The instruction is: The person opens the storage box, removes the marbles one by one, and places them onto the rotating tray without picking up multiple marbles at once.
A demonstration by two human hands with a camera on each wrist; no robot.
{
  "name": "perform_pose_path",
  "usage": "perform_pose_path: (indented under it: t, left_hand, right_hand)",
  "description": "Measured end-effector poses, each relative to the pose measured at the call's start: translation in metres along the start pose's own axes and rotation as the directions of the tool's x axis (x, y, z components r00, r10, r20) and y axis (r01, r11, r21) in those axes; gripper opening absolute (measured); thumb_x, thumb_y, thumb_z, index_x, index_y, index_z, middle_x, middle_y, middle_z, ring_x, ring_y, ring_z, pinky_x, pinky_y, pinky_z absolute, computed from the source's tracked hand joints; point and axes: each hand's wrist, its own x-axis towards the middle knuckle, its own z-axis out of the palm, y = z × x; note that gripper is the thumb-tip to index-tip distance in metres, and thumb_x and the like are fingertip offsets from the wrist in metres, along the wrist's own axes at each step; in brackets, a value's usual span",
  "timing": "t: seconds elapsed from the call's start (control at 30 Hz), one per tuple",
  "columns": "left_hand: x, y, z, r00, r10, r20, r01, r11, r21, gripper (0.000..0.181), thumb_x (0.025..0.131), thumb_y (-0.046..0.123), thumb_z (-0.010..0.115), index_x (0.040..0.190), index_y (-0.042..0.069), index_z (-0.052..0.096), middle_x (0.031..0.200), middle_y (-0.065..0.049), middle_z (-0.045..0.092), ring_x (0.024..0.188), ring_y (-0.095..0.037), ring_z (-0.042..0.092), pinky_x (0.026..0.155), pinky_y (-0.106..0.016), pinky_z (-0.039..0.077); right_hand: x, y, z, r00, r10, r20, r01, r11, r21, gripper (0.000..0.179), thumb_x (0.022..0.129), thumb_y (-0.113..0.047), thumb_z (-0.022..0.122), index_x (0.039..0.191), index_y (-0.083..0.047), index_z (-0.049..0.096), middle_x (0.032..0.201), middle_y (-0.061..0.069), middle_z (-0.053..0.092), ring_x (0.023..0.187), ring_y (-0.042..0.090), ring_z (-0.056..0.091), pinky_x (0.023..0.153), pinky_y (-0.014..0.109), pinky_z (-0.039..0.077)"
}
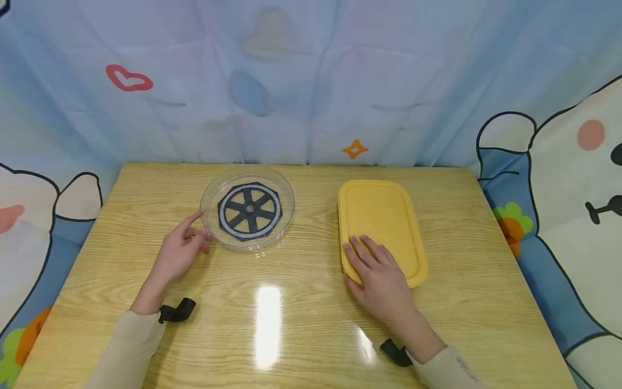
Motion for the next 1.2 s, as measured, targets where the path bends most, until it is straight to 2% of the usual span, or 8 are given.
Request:
perform_pose_path:
  t: [0.07,0.33,0.57,0.97,1.2]
  left_hand:
    - [0.002,-0.001,0.001,1.0,0.0,0.008,0.0,1.0,-0.003,0.054,0.106,0.026,0.05,0.156,0.012,0.034,0.103,-0.013,0.072,0.084,-0.026,0.072,0.062,-0.029,0.046]
    - [0.008,-0.004,0.002,0.998,-0.014,0.061,0.013,1.0,0.013,0.056,0.106,0.027,0.048,0.157,0.012,0.031,0.103,-0.012,0.072,0.079,-0.022,0.071,0.058,-0.028,0.042]
    - [0.01,-0.003,0.004,0.995,-0.031,0.093,0.028,0.999,0.04,0.059,0.106,0.03,0.049,0.158,0.011,0.028,0.101,-0.011,0.073,0.075,-0.019,0.07,0.073,-0.033,0.046]
    - [0.011,-0.002,0.012,1.0,0.005,0.027,-0.007,0.998,0.059,0.058,0.103,0.025,0.056,0.153,0.003,0.037,0.089,-0.008,0.074,0.073,-0.019,0.07,0.07,-0.03,0.051]
    - [0.011,0.002,0.015,1.0,0.01,-0.006,-0.009,0.994,0.112,0.057,0.1,0.019,0.058,0.151,-0.001,0.039,0.078,-0.003,0.073,0.074,-0.019,0.068,0.087,-0.045,0.047]
  right_hand:
    - [0.002,-0.002,0.002,1.0,0.0,0.001,0.0,1.0,-0.016,0.064,0.084,-0.027,0.077,0.14,-0.002,0.057,0.14,0.016,0.056,0.135,0.037,0.045,0.102,0.061,0.039]
    - [0.012,-0.011,0.007,1.0,0.019,0.001,-0.019,0.998,-0.067,0.068,0.081,-0.022,0.082,0.141,-0.005,0.057,0.14,0.013,0.057,0.135,0.034,0.047,0.102,0.061,0.039]
    - [0.019,-0.02,0.01,0.999,0.03,0.011,-0.028,0.995,-0.1,0.07,0.08,-0.022,0.084,0.142,-0.006,0.056,0.142,0.012,0.056,0.136,0.033,0.046,0.103,0.061,0.038]
    - [0.027,-0.034,0.013,0.997,0.053,0.057,-0.044,0.988,-0.151,0.072,0.078,-0.022,0.085,0.143,-0.008,0.056,0.144,0.009,0.054,0.138,0.03,0.044,0.106,0.058,0.036]
    - [0.032,-0.042,0.013,0.997,0.04,0.07,-0.029,0.987,-0.159,0.072,0.078,-0.024,0.085,0.143,-0.009,0.056,0.143,0.009,0.055,0.137,0.03,0.045,0.106,0.058,0.037]
